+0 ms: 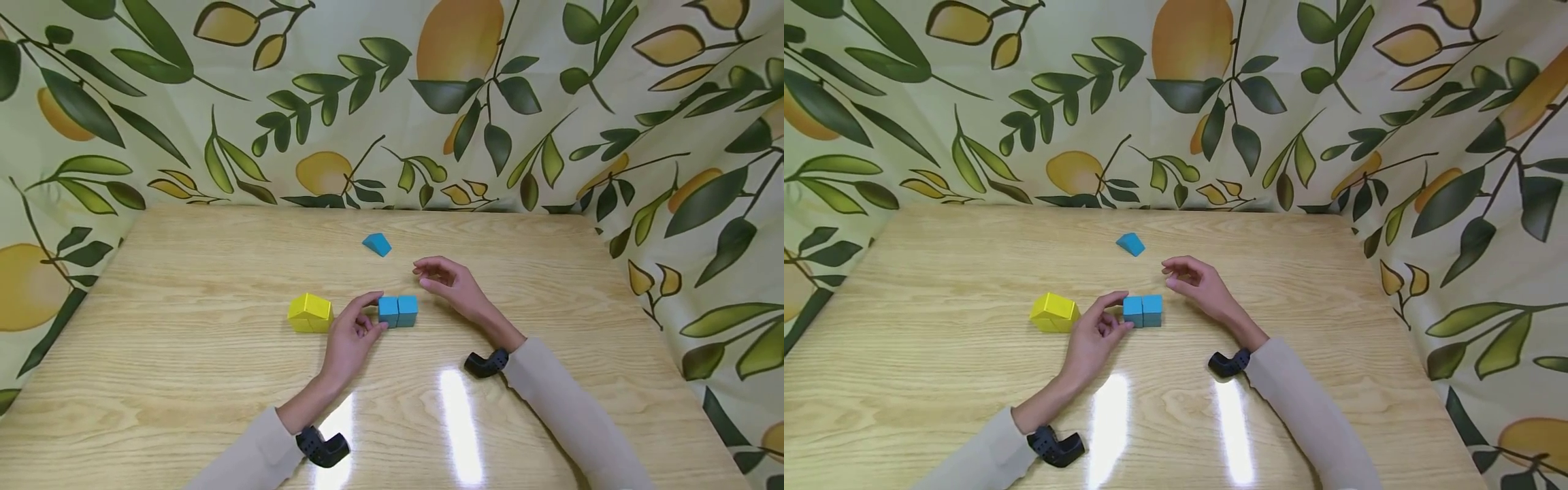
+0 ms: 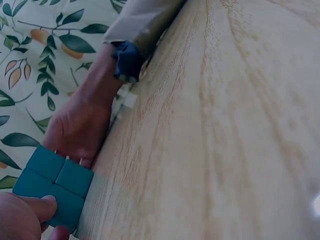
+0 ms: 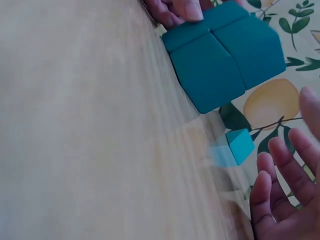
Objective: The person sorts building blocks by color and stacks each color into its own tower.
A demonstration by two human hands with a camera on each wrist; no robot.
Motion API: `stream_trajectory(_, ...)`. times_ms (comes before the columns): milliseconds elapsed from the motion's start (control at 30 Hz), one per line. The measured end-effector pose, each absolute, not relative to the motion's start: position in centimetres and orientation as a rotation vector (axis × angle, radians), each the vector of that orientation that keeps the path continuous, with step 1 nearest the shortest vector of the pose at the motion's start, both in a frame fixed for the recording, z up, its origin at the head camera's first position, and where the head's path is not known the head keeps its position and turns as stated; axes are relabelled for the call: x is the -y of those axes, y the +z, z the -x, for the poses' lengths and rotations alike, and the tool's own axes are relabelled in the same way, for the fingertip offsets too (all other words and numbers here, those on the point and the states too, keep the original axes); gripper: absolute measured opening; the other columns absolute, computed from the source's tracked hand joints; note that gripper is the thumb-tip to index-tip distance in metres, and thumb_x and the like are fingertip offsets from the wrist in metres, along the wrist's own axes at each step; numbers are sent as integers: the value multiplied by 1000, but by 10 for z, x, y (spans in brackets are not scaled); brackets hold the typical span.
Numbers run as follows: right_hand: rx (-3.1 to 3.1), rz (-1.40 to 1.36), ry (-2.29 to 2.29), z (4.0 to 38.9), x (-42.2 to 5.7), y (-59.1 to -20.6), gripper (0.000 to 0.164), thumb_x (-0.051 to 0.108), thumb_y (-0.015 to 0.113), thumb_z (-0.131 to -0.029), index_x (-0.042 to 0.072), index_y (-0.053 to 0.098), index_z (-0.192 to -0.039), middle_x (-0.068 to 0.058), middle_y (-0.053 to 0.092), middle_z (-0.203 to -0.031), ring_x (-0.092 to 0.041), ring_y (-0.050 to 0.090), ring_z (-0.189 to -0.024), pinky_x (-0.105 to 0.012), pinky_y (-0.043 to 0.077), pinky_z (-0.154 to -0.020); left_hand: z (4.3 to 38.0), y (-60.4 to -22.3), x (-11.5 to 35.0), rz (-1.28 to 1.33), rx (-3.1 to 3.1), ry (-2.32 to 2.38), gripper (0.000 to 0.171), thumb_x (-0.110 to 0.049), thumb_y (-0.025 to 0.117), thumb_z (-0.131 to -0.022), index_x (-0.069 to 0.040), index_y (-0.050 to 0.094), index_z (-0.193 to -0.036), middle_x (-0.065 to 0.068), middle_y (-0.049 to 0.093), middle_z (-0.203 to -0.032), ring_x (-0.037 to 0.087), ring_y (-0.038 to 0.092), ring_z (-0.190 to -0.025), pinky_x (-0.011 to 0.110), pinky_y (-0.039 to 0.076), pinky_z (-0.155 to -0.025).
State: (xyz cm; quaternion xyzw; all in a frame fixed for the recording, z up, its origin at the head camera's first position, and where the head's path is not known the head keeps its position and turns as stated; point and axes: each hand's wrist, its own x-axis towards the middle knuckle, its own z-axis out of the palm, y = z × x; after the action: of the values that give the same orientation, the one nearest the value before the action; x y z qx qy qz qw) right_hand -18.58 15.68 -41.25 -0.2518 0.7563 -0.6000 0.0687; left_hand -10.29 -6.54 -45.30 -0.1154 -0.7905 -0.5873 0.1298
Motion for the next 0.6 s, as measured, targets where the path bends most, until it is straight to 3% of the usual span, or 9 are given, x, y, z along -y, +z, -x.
stream_trajectory(333,-2328,756,-1683,219,-141,-420,38,3,65,-91,-9,54,-125,-25,59,-116,-32,55,-97,-36,46,-85,101,-455,65,335,2303,-1708,53,4,75,-79,-19,61,-126,0,63,-116,14,50,-63,21,40,-51)
stream_trajectory(600,-2410,736,-1575,255,-133,-443,42,18,69,-90,7,57,-129,-9,61,-117,-22,56,-95,-30,45,-77,103,-454,66,324,2291,-1721,52,5,75,-78,-10,61,-126,4,63,-117,16,51,-64,20,38,-50)
